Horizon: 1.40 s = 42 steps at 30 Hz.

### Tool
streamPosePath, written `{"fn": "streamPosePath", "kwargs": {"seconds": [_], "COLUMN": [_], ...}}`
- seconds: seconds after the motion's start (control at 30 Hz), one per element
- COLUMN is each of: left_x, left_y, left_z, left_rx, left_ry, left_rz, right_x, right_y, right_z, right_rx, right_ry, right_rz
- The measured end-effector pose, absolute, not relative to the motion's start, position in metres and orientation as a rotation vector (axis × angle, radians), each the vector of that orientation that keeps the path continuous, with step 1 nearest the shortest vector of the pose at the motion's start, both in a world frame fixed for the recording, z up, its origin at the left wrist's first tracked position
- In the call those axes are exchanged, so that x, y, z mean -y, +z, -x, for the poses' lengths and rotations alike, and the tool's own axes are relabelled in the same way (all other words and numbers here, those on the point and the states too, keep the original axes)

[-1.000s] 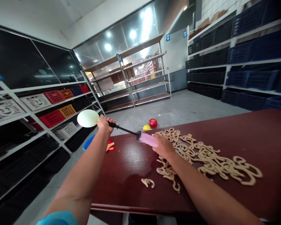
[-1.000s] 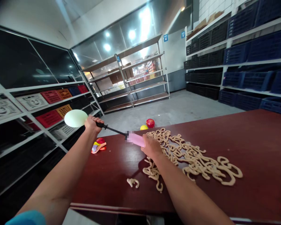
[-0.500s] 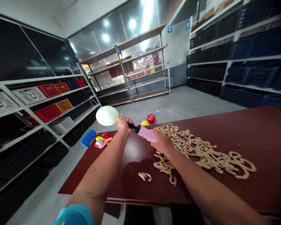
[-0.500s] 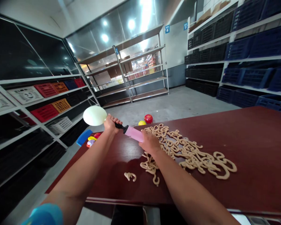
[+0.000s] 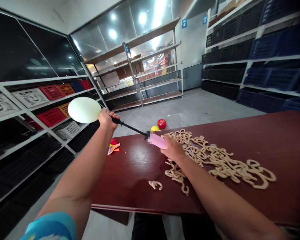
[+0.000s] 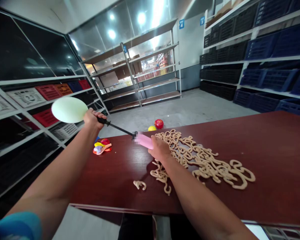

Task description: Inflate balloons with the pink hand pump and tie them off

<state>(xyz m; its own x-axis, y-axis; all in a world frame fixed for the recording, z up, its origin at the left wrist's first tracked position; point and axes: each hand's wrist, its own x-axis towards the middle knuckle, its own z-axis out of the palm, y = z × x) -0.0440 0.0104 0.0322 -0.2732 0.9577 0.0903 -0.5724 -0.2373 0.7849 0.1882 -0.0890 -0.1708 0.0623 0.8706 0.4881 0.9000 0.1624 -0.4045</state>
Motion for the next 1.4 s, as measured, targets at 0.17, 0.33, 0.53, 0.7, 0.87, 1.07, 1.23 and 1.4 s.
{"fn": "streamPosePath", "kwargs": {"seconds": [0.17, 0.33, 0.53, 0.7, 0.87, 1.07, 1.23, 1.4], "left_x": [0.001, 0.020, 0.028, 0.016, 0.002, -0.002, 0.010, 0.024], "left_y": [-0.011, -0.057, -0.058, -0.015, 0.019, 0.003, -0.028, -0.049], "left_z": [0.014, -0.026, -0.030, 0.011, 0.046, 0.030, -0.017, -0.047], "left_rx": [-0.786, -0.778, -0.775, -0.776, -0.797, -0.812, -0.781, -0.773], "left_ry": [1.698, 1.651, 1.654, 1.712, 1.743, 1.742, 1.649, 1.642], "left_rz": [-0.666, -0.605, -0.591, -0.648, -0.686, -0.671, -0.701, -0.706], "right_x": [0.092, 0.094, 0.097, 0.096, 0.091, 0.087, 0.087, 0.090], "right_y": [-0.169, -0.167, -0.164, -0.161, -0.166, -0.174, -0.174, -0.170], "right_z": [-0.188, -0.187, -0.186, -0.188, -0.189, -0.190, -0.192, -0.192], "right_rx": [1.813, 1.856, 1.844, 1.836, 1.808, 1.814, 1.792, 1.788], "right_ry": [-0.015, -0.001, -0.038, -0.051, -0.041, -0.023, -0.026, -0.020], "right_rz": [1.743, 1.753, 1.724, 1.688, 1.667, 1.706, 1.690, 1.671]}}
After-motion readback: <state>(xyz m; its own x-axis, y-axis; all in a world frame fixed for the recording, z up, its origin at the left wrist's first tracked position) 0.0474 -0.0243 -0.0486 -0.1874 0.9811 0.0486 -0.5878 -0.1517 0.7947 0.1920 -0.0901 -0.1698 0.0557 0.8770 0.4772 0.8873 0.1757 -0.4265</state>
